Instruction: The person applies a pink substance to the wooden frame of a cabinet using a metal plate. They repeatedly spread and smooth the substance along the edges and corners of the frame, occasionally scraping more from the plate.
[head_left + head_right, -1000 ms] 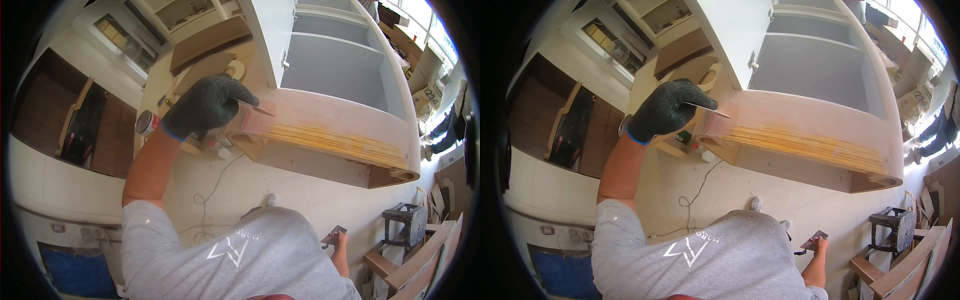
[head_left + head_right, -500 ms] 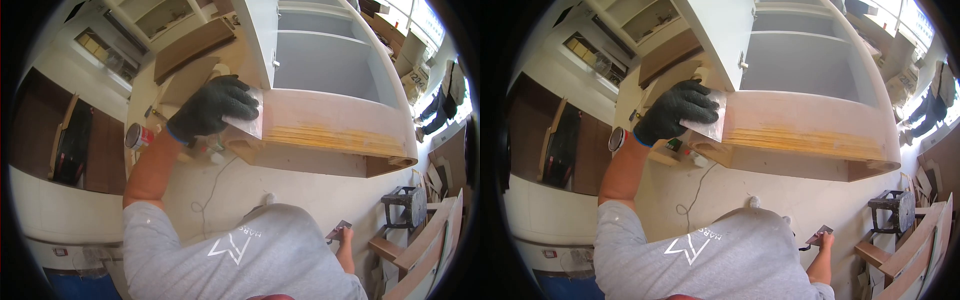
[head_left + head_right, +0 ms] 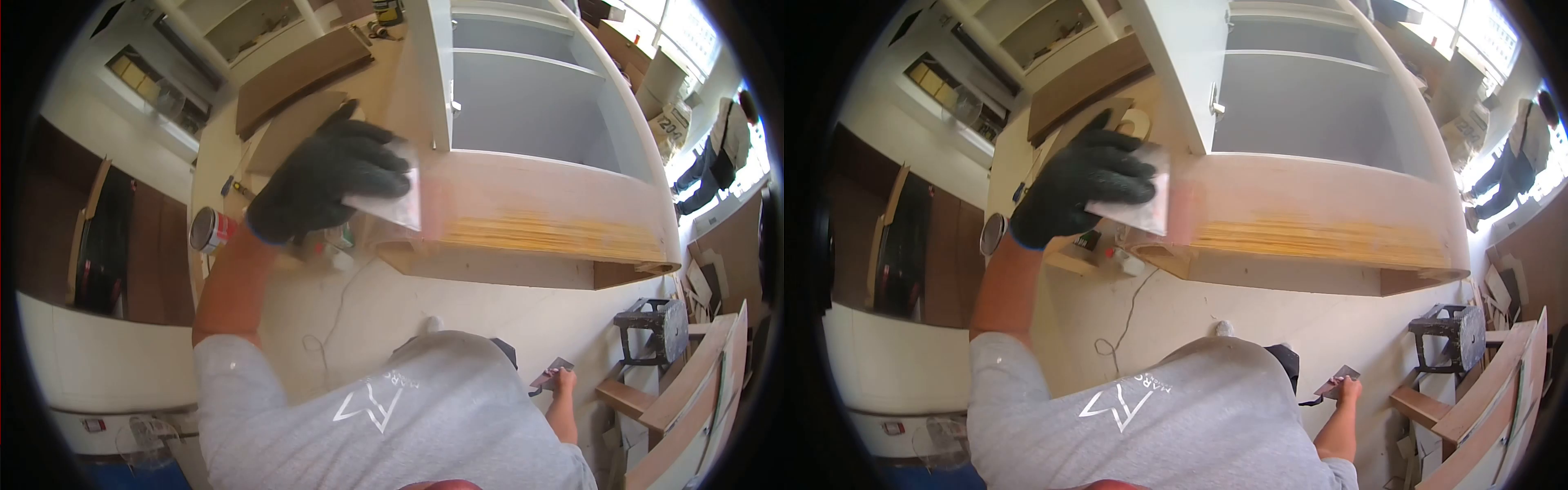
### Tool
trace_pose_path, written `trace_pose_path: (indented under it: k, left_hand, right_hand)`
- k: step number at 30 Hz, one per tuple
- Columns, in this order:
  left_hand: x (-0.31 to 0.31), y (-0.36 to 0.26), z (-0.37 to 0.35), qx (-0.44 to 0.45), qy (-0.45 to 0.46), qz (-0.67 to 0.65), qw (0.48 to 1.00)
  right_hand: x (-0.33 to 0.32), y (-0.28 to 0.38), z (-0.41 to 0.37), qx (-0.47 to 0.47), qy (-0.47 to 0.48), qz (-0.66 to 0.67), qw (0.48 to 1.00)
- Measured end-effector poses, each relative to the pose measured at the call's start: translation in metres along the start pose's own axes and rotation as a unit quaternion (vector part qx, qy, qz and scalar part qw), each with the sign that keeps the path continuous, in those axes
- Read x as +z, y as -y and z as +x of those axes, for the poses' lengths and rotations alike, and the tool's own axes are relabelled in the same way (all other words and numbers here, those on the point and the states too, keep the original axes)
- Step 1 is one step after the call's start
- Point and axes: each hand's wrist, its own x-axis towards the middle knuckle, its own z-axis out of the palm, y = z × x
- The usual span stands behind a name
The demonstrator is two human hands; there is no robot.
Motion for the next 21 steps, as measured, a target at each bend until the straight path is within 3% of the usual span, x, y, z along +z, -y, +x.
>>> trace_pose_path:
  k: [3,7,9,11,12,15,18,21]
  left_hand:
    - [0.018,-0.005,0.022,0.039,-0.004,0.042,0.998]
    - [0.018,-0.014,0.009,-0.029,0.038,0.031,0.998]
    - [0.006,-0.024,-0.006,-0.068,0.032,0.045,0.996]
    - [-0.006,-0.043,-0.009,-0.115,0.042,0.108,0.987]
    - [-0.006,-0.049,-0.002,-0.147,0.001,0.094,0.985]
    - [0.005,-0.049,0.008,-0.185,-0.067,0.101,0.975]
    - [0.017,-0.046,0.028,-0.181,-0.049,0.139,0.972]
    - [0.024,-0.04,0.039,-0.188,-0.029,0.1,0.977]
  right_hand:
    - [-0.002,0.008,0.022,0.031,0.084,0.112,0.99]
    - [-0.006,0.028,0.062,0.048,0.104,0.09,0.989]
    - [-0.001,0.016,0.104,-0.005,0.142,0.078,0.987]
    - [0.012,-0.046,0.202,-0.137,0.206,0.078,0.966]
    - [0.019,-0.068,0.244,-0.205,0.238,0.083,0.946]
    - [0.011,-0.06,0.296,-0.291,0.33,0.066,0.896]
    - [0.01,-0.038,0.321,-0.272,0.351,0.077,0.892]
    - [-0.003,0.055,0.267,-0.177,0.321,-0.093,0.926]
